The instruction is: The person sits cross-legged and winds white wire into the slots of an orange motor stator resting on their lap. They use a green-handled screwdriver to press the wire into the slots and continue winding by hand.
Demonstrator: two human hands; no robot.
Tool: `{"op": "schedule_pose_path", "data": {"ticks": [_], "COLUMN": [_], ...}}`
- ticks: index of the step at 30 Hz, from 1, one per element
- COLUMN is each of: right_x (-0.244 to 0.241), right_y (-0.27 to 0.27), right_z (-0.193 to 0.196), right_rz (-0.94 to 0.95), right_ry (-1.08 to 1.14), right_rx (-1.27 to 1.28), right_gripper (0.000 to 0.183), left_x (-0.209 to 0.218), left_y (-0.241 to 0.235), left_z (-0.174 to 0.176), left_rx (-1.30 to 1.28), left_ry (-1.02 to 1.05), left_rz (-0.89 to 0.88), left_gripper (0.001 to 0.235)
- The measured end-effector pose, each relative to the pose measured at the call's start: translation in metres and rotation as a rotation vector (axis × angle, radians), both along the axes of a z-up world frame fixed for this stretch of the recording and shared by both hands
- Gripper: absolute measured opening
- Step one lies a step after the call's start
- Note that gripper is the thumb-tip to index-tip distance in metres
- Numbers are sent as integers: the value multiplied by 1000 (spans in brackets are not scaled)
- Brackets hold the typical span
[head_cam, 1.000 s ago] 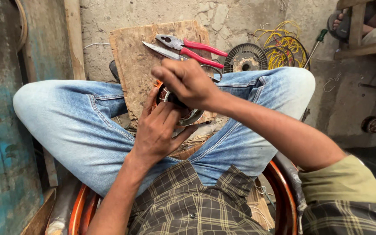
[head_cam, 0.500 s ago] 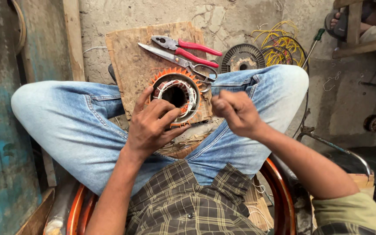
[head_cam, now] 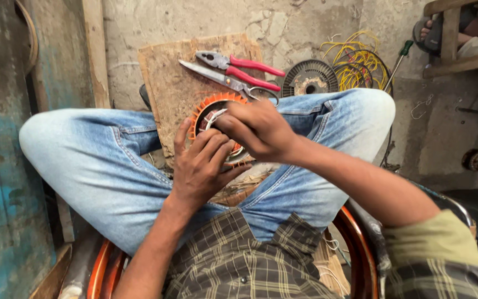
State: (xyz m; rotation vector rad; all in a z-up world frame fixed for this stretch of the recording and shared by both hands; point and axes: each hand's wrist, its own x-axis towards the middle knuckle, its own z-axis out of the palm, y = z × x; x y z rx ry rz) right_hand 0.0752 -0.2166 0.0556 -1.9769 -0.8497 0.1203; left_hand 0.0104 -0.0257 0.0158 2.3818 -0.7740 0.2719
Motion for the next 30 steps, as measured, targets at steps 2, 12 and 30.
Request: {"op": "schedule_pose_path", "data": {"ticks": [2, 12, 30], "right_x": [15, 15, -88], "right_y": [25, -7, -65], "right_z": [-14, 0, -31], "right_rz": [20, -172, -292], "right_ry": [11, 219, 402], "right_rx": [21, 69, 256], "right_gripper": [24, 40, 27], "left_x": [1, 2, 1], "left_y": [0, 1, 6], "left_z": [0, -3, -6], "left_rx": [-21, -45, 17], "left_ry": [-8, -35, -67], "left_rz": [13, -4, -63], "left_gripper": [45, 45, 51]}}
